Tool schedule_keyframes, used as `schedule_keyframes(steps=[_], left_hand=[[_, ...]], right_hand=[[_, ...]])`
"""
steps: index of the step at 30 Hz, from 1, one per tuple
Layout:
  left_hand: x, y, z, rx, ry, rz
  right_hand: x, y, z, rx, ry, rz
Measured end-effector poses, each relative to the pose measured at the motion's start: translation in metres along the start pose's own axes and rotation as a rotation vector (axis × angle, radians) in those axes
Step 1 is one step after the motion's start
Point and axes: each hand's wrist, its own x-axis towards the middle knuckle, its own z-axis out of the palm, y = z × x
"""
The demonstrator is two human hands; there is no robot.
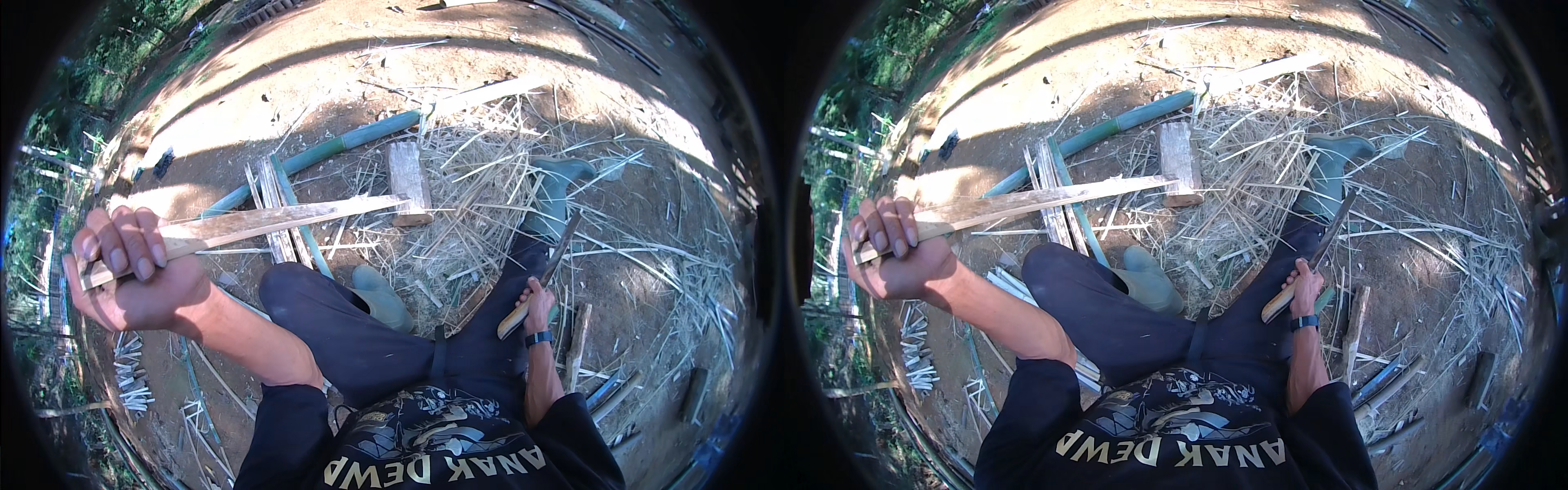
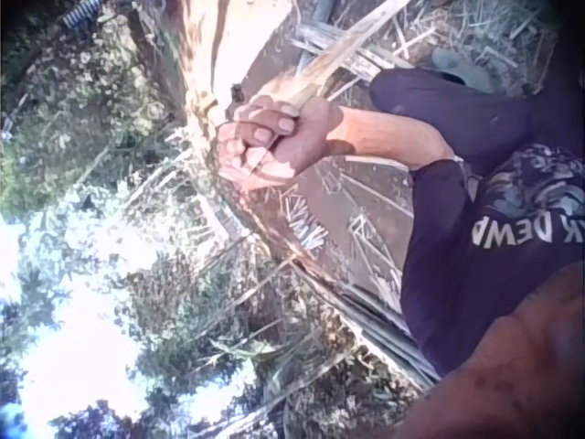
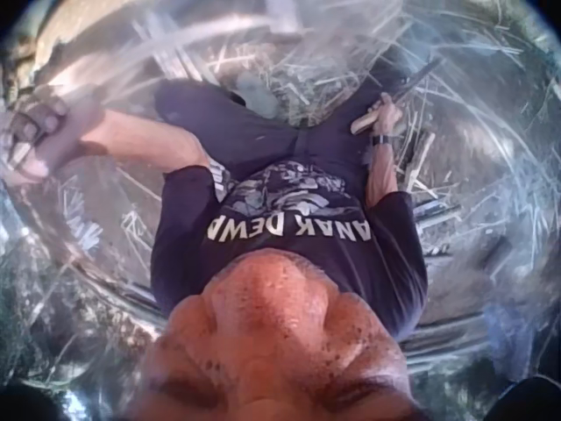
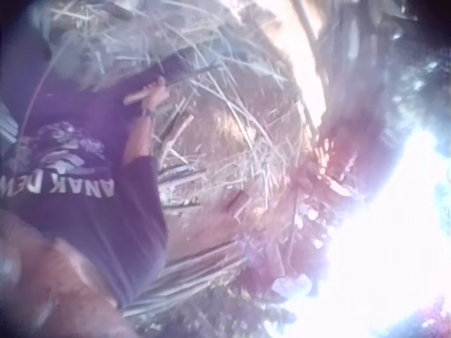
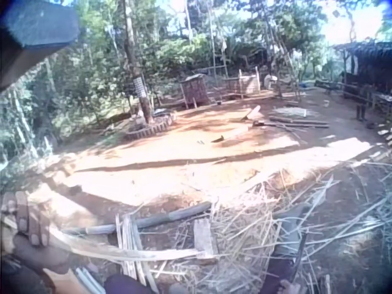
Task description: The person sits on the ground and uses a large knife to shave and smooth a long piece of bamboo. They repeatedly scrape the blade along the bamboo surface to remove splinters and create a flat edge, occasionally inspecting the work and adjusting their grip.
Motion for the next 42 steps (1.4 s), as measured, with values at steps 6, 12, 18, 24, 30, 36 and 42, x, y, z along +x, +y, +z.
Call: schedule_keyframes(steps=[6,12,18,24,30,36,42], left_hand=[[0.001,-0.015,0.006,0.041,-0.13,-0.016],[0.0,-0.012,0.019,0.212,-0.05,0.034],[-0.008,-0.006,0.019,0.151,-0.07,0.06],[-0.02,-0.011,0.026,0.093,-0.033,0.112],[-0.025,-0.005,0.019,0.106,-0.022,0.101],[-0.018,-0.003,0.014,0.073,-0.03,0.064],[-0.019,-0.016,0.024,0.184,0.031,0.116]], right_hand=[[-0.056,-0.026,0.047,-0.195,-0.173,-0.138],[-0.1,-0.039,0.11,-0.425,-0.346,-0.562],[-0.123,-0.088,0.145,-0.679,-0.583,-0.848],[-0.149,-0.086,0.159,-0.869,-0.863,-0.665],[-0.181,-0.058,0.184,-0.734,-0.943,-0.949],[-0.122,-0.021,0.182,-1.02,-0.851,-0.686],[-0.126,-0.041,0.178,-1.125,-0.826,-0.735]])
